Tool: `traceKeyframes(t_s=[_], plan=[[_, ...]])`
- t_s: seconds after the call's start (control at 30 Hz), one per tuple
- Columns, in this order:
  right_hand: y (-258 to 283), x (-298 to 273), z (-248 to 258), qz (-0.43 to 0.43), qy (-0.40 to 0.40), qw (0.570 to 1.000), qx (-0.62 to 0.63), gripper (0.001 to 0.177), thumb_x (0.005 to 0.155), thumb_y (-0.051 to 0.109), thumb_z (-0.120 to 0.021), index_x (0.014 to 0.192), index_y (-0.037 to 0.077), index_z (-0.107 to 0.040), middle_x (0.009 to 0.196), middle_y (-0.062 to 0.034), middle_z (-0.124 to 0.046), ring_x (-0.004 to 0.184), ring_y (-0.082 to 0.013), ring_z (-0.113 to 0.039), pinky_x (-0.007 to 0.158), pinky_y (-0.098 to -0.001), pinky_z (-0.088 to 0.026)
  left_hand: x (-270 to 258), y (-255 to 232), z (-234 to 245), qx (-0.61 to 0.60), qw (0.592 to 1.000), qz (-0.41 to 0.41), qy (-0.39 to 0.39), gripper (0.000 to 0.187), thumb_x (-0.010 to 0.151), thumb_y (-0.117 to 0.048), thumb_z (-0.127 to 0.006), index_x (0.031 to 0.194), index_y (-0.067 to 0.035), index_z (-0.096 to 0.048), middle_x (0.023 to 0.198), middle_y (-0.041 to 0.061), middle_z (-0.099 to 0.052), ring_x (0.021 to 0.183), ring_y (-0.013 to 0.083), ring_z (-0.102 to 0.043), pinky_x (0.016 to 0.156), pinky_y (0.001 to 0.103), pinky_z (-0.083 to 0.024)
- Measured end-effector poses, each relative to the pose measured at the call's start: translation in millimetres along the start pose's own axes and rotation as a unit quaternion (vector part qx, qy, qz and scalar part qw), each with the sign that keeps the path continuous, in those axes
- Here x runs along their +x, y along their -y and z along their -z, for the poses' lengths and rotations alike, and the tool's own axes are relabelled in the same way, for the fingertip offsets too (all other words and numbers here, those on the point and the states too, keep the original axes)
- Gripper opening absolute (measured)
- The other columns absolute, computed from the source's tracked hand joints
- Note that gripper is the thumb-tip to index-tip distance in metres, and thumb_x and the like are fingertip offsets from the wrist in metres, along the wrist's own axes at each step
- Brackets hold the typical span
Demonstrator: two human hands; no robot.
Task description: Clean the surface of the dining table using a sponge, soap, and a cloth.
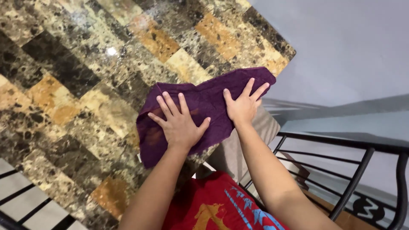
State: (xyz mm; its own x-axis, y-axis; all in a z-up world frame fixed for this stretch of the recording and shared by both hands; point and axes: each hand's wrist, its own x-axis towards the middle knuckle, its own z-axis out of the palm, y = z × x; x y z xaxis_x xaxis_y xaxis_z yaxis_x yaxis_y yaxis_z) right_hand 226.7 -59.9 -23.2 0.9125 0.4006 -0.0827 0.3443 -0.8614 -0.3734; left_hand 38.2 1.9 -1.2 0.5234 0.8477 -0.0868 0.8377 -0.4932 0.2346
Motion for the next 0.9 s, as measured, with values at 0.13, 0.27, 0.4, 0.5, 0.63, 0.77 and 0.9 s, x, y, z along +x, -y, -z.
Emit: traceKeyframes(t_s=[0.13, 0.27, 0.4, 0.5, 0.63, 0.77, 0.9], plan=[[-9.5, 30.9, -0.3, 0.011, -0.024, 1.000, 0.003, 0.106, 0.083, 0.064, -0.073, 0.163, 0.015, -0.025, 0.166, -0.0295, 0.008, 0.144, -0.0618, -0.025, 0.113, -0.0574, -0.037, 14.4, -22.4, -5.7, 0.000, 1.000, -0.006, -0.001, 0.115, 0.077, -0.082, -0.055, 0.158, -0.004, -0.028, 0.162, 0.034, -0.011, 0.151, 0.0508, -0.004, 0.106, 0.085, -0.010], [-9.4, 58.8, 10.0, -0.020, -0.007, 1.000, 0.007, 0.107, 0.082, 0.063, -0.073, 0.164, 0.017, -0.021, 0.167, -0.0292, 0.008, 0.148, -0.0592, -0.018, 0.116, -0.0572, -0.035, 30.1, -45.3, -10.1, -0.007, 1.000, -0.021, 0.000, 0.114, 0.079, -0.080, -0.055, 0.157, -0.003, -0.028, 0.162, 0.034, -0.011, 0.150, 0.0523, -0.004, 0.105, 0.085, -0.010], [-18.4, 94.1, 11.9, -0.027, -0.012, 0.999, 0.012, 0.109, 0.080, 0.064, -0.072, 0.163, 0.016, -0.020, 0.166, -0.0310, 0.008, 0.149, -0.0576, -0.015, 0.116, -0.0579, -0.035, 51.0, -71.0, -12.2, -0.002, 1.000, -0.026, 0.015, 0.112, 0.080, -0.079, -0.054, 0.157, -0.003, -0.027, 0.161, 0.036, -0.012, 0.149, 0.0534, -0.004, 0.105, 0.085, -0.011], [-11.9, 116.1, 23.1, -0.050, 0.002, 0.998, -0.029, 0.107, 0.082, 0.066, -0.069, 0.165, 0.019, -0.020, 0.167, -0.0289, 0.006, 0.154, -0.0501, -0.012, 0.115, -0.0676, -0.027, 67.6, -89.6, -13.4, -0.003, 0.999, -0.027, 0.024, 0.110, 0.081, -0.078, -0.053, 0.158, -0.003, -0.025, 0.162, 0.036, -0.010, 0.150, 0.0532, -0.002, 0.105, 0.085, -0.009], [-20.0, 157.3, 19.1, -0.017, -0.013, 0.997, -0.069, 0.107, 0.084, 0.070, -0.067, 0.165, 0.017, -0.020, 0.166, -0.0321, 0.001, 0.152, -0.0550, -0.008, 0.119, -0.0678, -0.019, 91.8, -112.1, -13.5, -0.009, 0.999, -0.020, 0.046, 0.110, 0.083, -0.077, -0.051, 0.159, -0.003, -0.022, 0.163, 0.036, -0.006, 0.151, 0.0531, 0.003, 0.106, 0.084, -0.007], [-10.7, 181.7, 26.6, -0.036, 0.001, 0.997, -0.070, 0.107, 0.082, 0.070, -0.064, 0.164, 0.017, -0.018, 0.164, -0.0358, -0.003, 0.148, -0.0604, -0.009, 0.118, -0.0665, -0.018, 112.2, -128.1, -9.7, -0.018, 0.995, -0.014, 0.093, 0.108, 0.086, -0.076, -0.047, 0.160, -0.004, -0.017, 0.164, 0.034, -0.001, 0.151, 0.0522, 0.008, 0.106, 0.084, -0.003], [-6.2, 202.9, 30.2, -0.032, 0.008, 0.994, -0.102, 0.108, 0.084, 0.070, -0.062, 0.163, 0.012, -0.018, 0.159, -0.0441, -0.004, 0.143, -0.0676, -0.010, 0.118, -0.0687, -0.014, 126.8, -137.7, -14.6, -0.022, 0.993, -0.023, 0.111, 0.105, 0.088, -0.074, -0.044, 0.160, -0.004, -0.014, 0.164, 0.034, 0.000, 0.151, 0.0519, 0.009, 0.107, 0.083, -0.002]])
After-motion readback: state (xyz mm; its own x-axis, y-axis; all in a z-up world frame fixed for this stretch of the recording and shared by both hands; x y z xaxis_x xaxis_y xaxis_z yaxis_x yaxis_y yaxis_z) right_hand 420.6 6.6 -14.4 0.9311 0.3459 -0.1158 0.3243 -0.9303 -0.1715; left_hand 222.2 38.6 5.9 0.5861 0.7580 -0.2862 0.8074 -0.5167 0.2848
